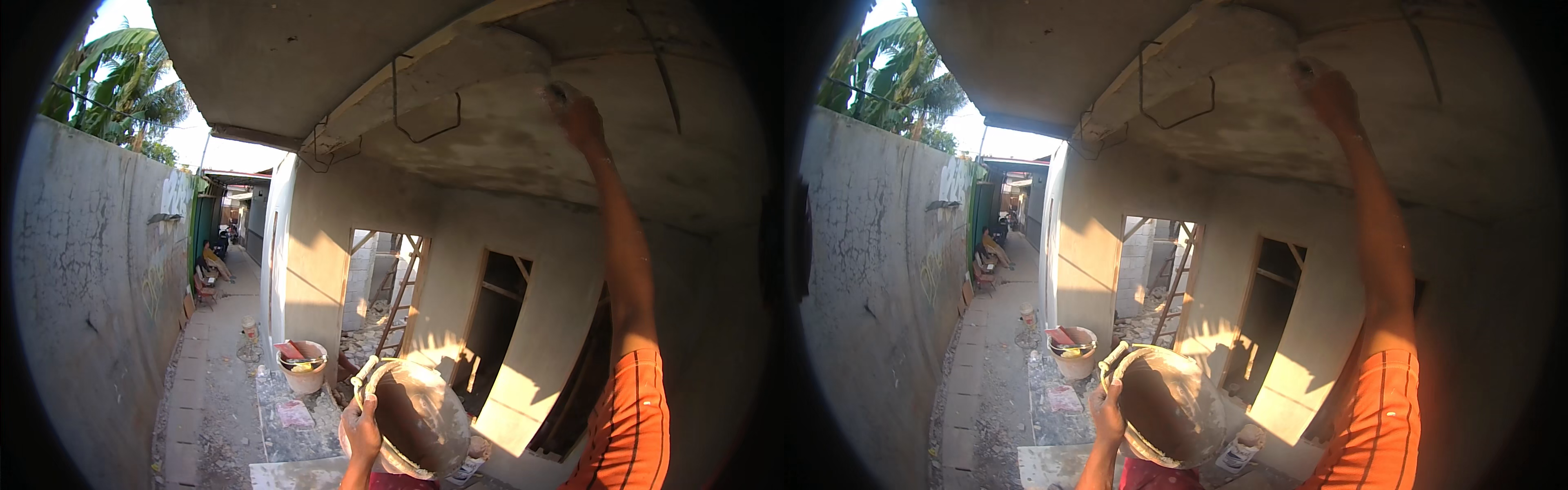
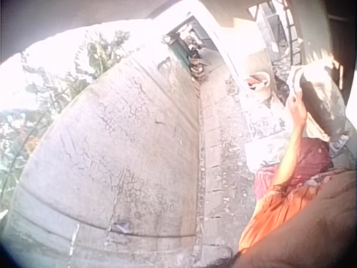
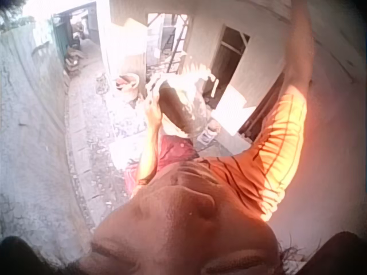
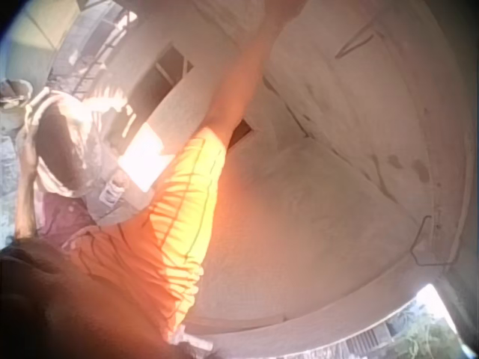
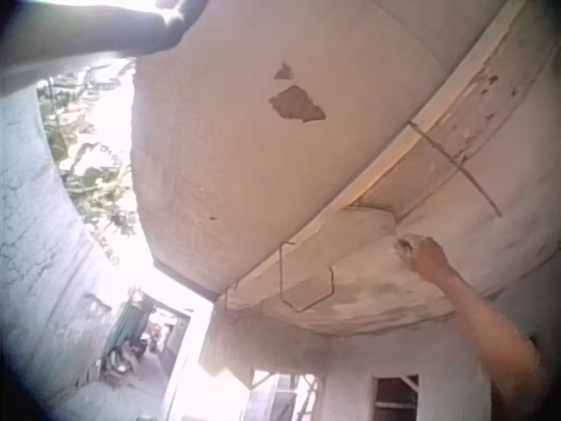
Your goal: The person scoops cement from a bucket with a trowel and applies it to the ceiling, smoothing the surface repeatedly. The person works in a narrow outdoor corridor, occasionally mixing the cement in the bucket.
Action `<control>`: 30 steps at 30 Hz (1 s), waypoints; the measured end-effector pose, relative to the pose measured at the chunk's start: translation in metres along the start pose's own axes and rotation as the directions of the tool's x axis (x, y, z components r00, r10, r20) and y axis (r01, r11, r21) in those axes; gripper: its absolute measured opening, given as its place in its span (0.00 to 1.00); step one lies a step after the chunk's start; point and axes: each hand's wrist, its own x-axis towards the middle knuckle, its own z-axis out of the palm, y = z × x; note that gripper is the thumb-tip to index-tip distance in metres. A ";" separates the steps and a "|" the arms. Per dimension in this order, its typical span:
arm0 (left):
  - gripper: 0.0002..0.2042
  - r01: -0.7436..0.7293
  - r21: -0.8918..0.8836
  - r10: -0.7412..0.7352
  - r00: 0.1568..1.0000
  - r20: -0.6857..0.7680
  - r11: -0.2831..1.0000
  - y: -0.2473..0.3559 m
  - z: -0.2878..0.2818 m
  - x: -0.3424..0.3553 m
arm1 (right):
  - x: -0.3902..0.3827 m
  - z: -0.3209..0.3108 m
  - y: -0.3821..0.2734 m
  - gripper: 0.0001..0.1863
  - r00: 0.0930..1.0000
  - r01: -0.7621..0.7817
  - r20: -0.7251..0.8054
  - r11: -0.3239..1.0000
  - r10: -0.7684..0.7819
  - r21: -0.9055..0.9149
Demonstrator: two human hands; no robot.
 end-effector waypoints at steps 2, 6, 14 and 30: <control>0.14 0.026 0.034 -0.026 1.000 -0.001 0.999 -0.004 -0.002 0.001 | 0.003 0.001 0.015 0.27 0.998 0.051 -0.050 0.997 -0.049 0.053; 0.14 -0.020 -0.060 0.020 1.000 -0.007 0.998 -0.010 0.004 0.004 | 0.010 -0.001 0.053 0.20 0.928 0.335 -0.198 0.939 -0.314 0.078; 0.13 -0.026 0.022 0.026 1.000 -0.008 0.999 0.001 -0.001 0.006 | 0.004 -0.009 0.063 0.15 0.934 0.321 -0.246 0.913 -0.260 0.253; 0.14 0.081 -0.365 -0.102 0.994 -0.040 0.927 0.004 -0.014 0.028 | -0.055 0.027 0.185 0.15 0.936 0.019 -0.339 0.948 0.094 0.317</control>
